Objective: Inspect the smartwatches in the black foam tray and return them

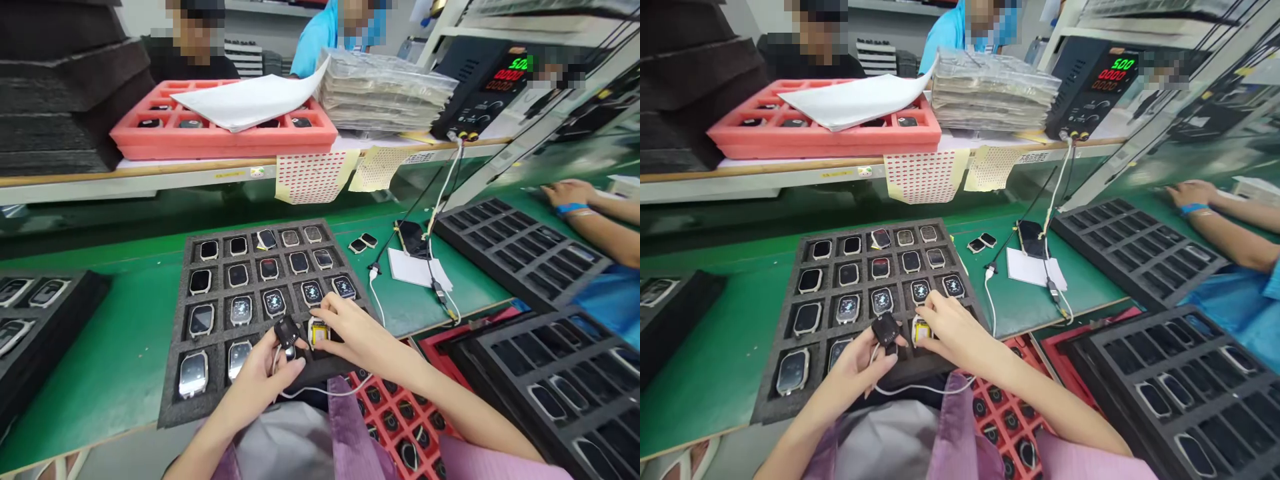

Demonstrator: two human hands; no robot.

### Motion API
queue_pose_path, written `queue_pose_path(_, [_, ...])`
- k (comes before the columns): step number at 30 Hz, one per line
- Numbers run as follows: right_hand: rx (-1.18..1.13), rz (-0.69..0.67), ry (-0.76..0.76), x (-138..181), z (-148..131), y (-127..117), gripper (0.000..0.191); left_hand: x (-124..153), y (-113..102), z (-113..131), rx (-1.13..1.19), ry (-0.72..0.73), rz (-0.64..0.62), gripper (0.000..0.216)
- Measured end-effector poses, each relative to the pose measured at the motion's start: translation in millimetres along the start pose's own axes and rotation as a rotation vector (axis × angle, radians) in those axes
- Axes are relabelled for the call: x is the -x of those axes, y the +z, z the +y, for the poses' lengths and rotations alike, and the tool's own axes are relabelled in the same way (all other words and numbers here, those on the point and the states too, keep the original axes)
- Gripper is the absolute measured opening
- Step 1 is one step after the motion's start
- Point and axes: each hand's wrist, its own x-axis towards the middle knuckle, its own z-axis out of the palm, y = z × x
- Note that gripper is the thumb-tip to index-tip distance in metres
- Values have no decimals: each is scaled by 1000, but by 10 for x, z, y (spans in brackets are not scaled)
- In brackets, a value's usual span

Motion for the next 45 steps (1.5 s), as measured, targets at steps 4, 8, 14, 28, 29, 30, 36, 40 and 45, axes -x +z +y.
queue_pose_path(4, [-5, 23, 31, 61, -38, 43, 25, -3, -1, 22, 20, 12, 8, 30])
queue_pose_path(8, [-65, 18, -31, 152, -70, 66, 2, -15, -8, 27, 38, 1, 16, 32])
queue_pose_path(14, [-177, 517, -166, 110, -105, 7, 24, -50, -32, -5, 97, -17, -27, 36])
queue_pose_path(28, [6, 324, -371, -95, -197, 53, 15, -78, -29, -11, 160, 67, 29, 29])
queue_pose_path(29, [5, 320, -383, -109, -193, 45, 15, -83, -26, -13, 168, 80, 21, 28])
queue_pose_path(30, [6, 314, -394, -123, -191, 44, 15, -88, -26, -16, 173, 87, 14, 28])
queue_pose_path(36, [-8, 215, -397, -165, -198, 20, 18, -97, -33, -17, 161, 79, 12, 32])
queue_pose_path(40, [-65, 194, -389, -164, -177, -12, 19, -100, -37, -19, 132, 68, 39, 27])
queue_pose_path(45, [-126, 217, -376, -187, -136, 22, 29, -91, -51, -25, 96, 39, 49, 25])
